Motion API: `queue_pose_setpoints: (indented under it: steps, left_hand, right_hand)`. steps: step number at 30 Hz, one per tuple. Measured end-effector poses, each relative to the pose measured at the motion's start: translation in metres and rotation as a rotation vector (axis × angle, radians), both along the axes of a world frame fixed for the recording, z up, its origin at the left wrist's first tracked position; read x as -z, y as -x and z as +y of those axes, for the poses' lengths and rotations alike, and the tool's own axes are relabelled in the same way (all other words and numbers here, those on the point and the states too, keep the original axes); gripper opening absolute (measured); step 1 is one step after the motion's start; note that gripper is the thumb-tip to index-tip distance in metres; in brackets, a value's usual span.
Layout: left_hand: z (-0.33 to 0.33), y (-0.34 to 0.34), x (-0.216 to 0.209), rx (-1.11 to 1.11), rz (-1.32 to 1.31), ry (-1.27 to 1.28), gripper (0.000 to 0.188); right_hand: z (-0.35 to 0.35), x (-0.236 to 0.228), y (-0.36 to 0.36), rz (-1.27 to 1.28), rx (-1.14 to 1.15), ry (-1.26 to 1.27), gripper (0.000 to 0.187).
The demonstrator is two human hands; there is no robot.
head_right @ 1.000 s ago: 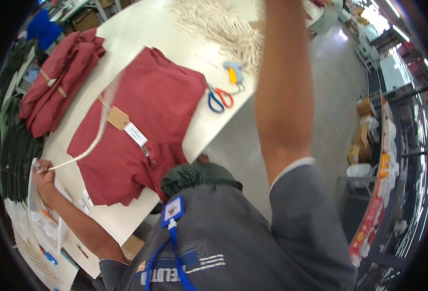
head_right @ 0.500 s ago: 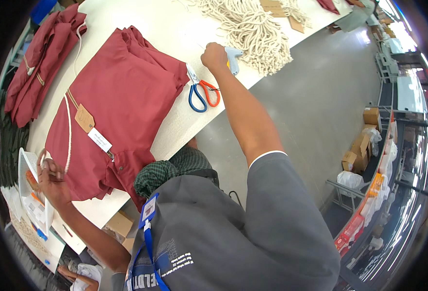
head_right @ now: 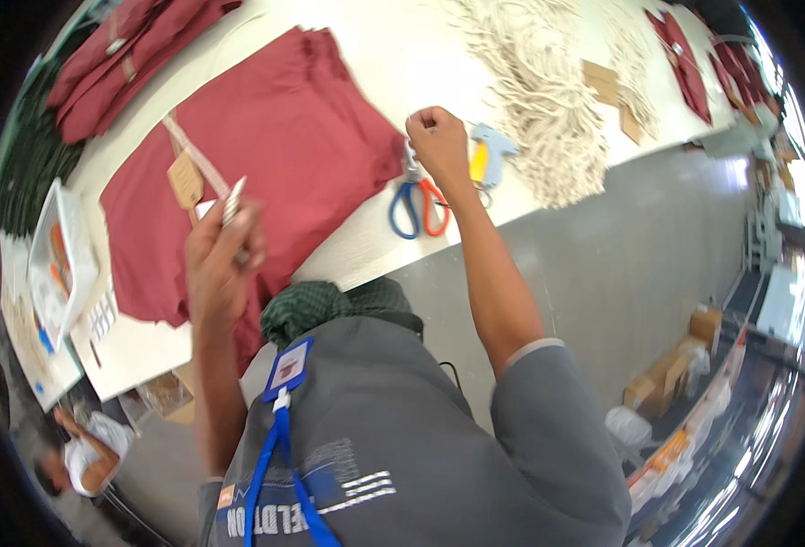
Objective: The person attaches a tag to a maroon garment using a string and a hot glue gun, then threads a white drawstring through the garment's hem using a metal needle. The person works at a table with stacks of similar garments and tools.
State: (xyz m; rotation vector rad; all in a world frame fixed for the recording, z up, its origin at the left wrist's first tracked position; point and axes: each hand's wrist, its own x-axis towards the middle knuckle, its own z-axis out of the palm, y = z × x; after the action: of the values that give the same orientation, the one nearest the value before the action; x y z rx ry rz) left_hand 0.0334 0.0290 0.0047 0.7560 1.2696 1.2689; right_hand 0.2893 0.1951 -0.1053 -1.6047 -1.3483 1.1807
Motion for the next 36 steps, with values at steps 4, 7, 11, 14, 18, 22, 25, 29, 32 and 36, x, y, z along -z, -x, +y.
queue_pose_setpoints:
  steps: [4,7,11,14,18,22,25,29,32,36]
  left_hand:
    - [0.021,-0.014,0.010,0.029,-0.115,-0.052,0.016]
    - [0.022,-0.017,0.010,0.061,-0.113,-0.077,0.017]
    - [0.021,-0.023,0.008,0.036,-0.183,-0.123,0.017]
    - [0.020,-0.025,0.007,0.039,-0.205,-0.163,0.016]
    - [0.015,-0.024,0.007,0.032,-0.179,-0.163,0.016]
    - [0.009,-0.023,0.007,-0.016,-0.328,-0.133,0.018]
    - [0.005,-0.025,0.009,-0.028,-0.433,-0.127,0.018]
    - [0.001,-0.025,0.012,0.028,-0.571,-0.055,0.024]
    - [-0.001,-0.026,0.014,0.064,-0.679,0.033,0.030]
    - [-0.002,-0.027,0.012,0.090,-0.709,0.105,0.032]
  right_hand:
    - [-0.093,-0.065,0.033,0.575,-0.276,0.139,0.004]
    - [-0.123,-0.087,0.047,0.645,-0.340,0.114,0.003]
    - [-0.140,-0.089,0.058,0.618,-0.338,0.065,0.006]
    - [-0.146,-0.085,0.056,0.612,-0.325,0.075,0.009]
    - [-0.156,-0.080,0.059,0.680,-0.302,0.051,0.013]
    - [-0.172,-0.075,0.069,0.800,-0.218,-0.084,0.019]
    - [-0.180,-0.070,0.074,0.790,-0.231,-0.230,0.023]
    - [-0.183,-0.067,0.070,0.675,-0.331,-0.412,0.027]
    - [-0.184,-0.069,0.065,1.013,-0.398,-0.165,0.024]
    - [-0.183,-0.072,0.064,1.297,-0.373,0.117,0.016]
